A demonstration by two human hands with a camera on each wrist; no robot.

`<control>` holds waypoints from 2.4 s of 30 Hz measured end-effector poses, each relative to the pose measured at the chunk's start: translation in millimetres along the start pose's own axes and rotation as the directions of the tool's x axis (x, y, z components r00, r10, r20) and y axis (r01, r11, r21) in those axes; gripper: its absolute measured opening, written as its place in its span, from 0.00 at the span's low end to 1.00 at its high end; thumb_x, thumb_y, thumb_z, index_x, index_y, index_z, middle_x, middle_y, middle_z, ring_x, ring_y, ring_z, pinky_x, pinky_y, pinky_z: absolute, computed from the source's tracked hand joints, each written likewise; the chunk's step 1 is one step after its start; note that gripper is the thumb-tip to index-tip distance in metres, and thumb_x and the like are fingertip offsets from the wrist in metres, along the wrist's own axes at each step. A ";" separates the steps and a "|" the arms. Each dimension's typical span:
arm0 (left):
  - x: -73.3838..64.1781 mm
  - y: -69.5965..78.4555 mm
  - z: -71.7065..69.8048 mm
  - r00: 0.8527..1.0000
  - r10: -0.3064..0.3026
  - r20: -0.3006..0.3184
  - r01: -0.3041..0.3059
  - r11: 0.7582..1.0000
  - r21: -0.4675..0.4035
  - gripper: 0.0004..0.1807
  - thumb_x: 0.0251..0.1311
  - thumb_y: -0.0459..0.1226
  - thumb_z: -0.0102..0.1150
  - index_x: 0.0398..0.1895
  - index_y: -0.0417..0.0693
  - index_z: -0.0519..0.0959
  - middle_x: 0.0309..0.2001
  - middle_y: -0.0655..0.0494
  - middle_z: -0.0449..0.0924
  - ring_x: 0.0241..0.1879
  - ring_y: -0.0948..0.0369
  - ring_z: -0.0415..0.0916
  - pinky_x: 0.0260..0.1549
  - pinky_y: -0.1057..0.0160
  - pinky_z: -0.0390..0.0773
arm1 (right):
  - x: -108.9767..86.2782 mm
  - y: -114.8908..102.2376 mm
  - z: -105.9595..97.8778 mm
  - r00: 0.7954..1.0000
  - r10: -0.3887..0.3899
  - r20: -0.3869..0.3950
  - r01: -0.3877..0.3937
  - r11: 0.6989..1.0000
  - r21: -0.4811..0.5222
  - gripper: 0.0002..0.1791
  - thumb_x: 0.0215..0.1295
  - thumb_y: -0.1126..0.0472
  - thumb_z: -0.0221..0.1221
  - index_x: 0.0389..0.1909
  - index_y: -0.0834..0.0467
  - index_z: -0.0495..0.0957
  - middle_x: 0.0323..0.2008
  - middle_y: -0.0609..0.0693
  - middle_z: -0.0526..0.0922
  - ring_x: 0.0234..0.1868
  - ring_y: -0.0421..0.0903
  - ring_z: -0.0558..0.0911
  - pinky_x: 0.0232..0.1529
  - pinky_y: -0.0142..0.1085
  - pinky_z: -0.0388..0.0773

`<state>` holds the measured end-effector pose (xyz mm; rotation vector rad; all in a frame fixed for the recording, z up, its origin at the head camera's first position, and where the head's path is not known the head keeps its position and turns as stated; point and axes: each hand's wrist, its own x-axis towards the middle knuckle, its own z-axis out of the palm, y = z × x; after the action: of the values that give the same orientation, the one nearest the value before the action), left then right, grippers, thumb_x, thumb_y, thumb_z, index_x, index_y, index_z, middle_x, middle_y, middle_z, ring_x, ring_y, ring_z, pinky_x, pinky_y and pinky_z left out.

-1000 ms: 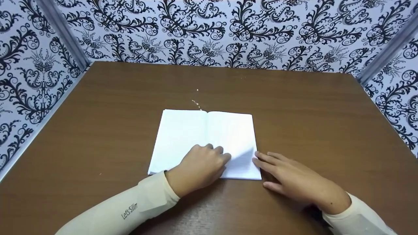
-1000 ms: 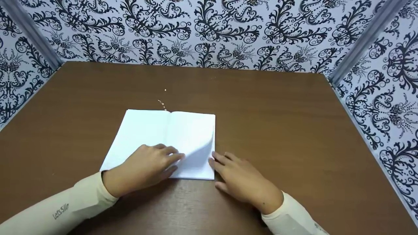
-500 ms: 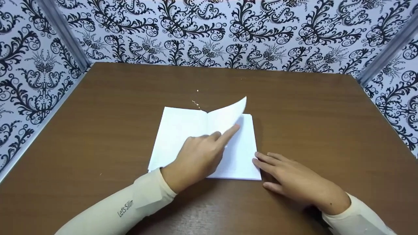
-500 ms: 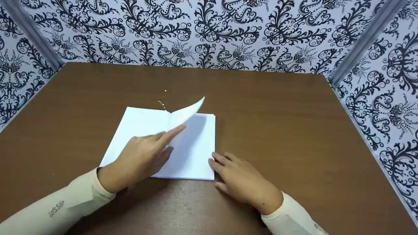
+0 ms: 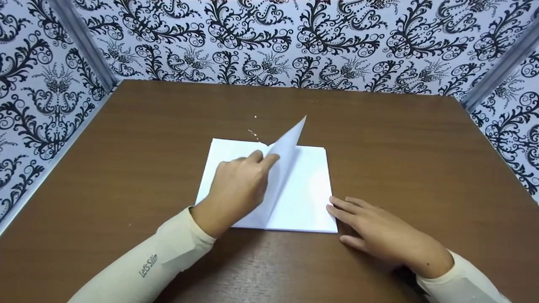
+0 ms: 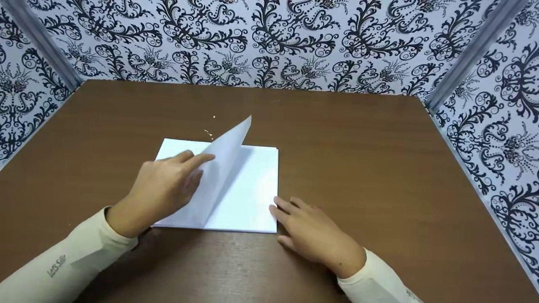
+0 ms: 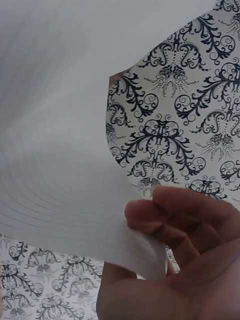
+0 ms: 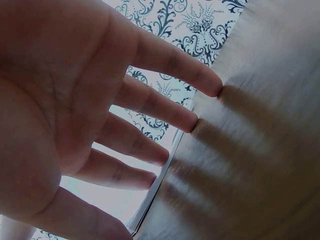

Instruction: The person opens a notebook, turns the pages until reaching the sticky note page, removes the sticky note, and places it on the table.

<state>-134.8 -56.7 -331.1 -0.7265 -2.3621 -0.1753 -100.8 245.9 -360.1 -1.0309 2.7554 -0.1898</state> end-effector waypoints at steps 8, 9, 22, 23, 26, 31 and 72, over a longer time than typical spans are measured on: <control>0.0 -12.0 -6.3 0.982 -0.050 0.185 0.024 0.990 0.141 0.09 0.48 0.24 0.61 0.28 0.45 0.79 0.19 0.52 0.75 0.12 0.62 0.63 0.08 0.59 0.66 | -0.2 -0.9 -2.7 0.998 0.034 0.047 -0.035 0.999 0.031 0.35 0.70 0.49 0.60 0.74 0.53 0.63 0.76 0.55 0.61 0.72 0.66 0.65 0.62 0.65 0.69; -0.4 -13.0 -6.5 0.976 -0.054 0.211 0.020 0.987 0.161 0.08 0.47 0.24 0.63 0.27 0.45 0.79 0.18 0.51 0.75 0.12 0.63 0.62 0.08 0.59 0.67 | -0.1 -1.0 -2.9 0.998 0.040 0.054 -0.042 0.998 0.038 0.35 0.70 0.49 0.59 0.75 0.53 0.63 0.77 0.54 0.60 0.73 0.66 0.65 0.62 0.66 0.68; -9.2 -19.8 -5.0 0.899 -0.080 0.430 -0.074 0.941 0.329 0.03 0.50 0.31 0.67 0.23 0.46 0.82 0.19 0.49 0.81 0.15 0.62 0.70 0.11 0.61 0.71 | 0.8 -0.7 -2.0 0.997 0.057 0.060 -0.060 0.998 0.037 0.34 0.70 0.49 0.60 0.74 0.53 0.64 0.77 0.54 0.60 0.73 0.65 0.65 0.62 0.65 0.68; -9.6 -19.9 -5.1 0.894 -0.085 0.439 -0.074 0.940 0.332 0.04 0.49 0.30 0.66 0.22 0.47 0.82 0.18 0.50 0.80 0.16 0.63 0.70 0.11 0.62 0.71 | 0.8 -0.8 -1.9 0.996 0.060 0.061 -0.062 0.997 0.039 0.35 0.70 0.49 0.60 0.74 0.53 0.64 0.77 0.53 0.60 0.73 0.65 0.65 0.63 0.65 0.68; -10.8 -20.2 -6.3 0.877 -0.102 0.469 -0.070 0.940 0.335 0.06 0.50 0.30 0.66 0.20 0.48 0.81 0.16 0.51 0.79 0.16 0.64 0.69 0.11 0.62 0.71 | 0.7 -1.3 -1.2 0.996 0.067 0.064 -0.070 0.997 0.044 0.35 0.70 0.49 0.60 0.74 0.53 0.63 0.77 0.53 0.60 0.73 0.65 0.64 0.63 0.65 0.67; -11.4 -19.7 -9.2 0.847 -0.118 0.518 -0.065 0.945 0.322 0.07 0.51 0.29 0.64 0.21 0.48 0.81 0.15 0.52 0.77 0.17 0.64 0.71 0.12 0.61 0.71 | 0.1 -1.5 0.4 0.995 0.078 0.069 -0.082 0.995 0.051 0.35 0.70 0.49 0.60 0.74 0.53 0.63 0.77 0.53 0.59 0.74 0.65 0.64 0.64 0.65 0.67; -38.4 -29.6 -4.6 0.862 -0.093 0.498 -0.089 0.940 0.330 0.18 0.53 0.35 0.64 0.09 0.47 0.71 0.07 0.59 0.66 0.14 0.65 0.49 0.10 0.65 0.53 | 1.8 -2.0 -2.4 0.997 0.050 0.059 -0.051 0.998 0.021 0.34 0.70 0.50 0.60 0.74 0.53 0.64 0.77 0.53 0.61 0.72 0.65 0.66 0.64 0.63 0.68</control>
<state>-124.0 -100.4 -349.8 -0.6519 -2.7834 0.4820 -101.4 243.3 -357.7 -0.9445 2.7174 -0.1806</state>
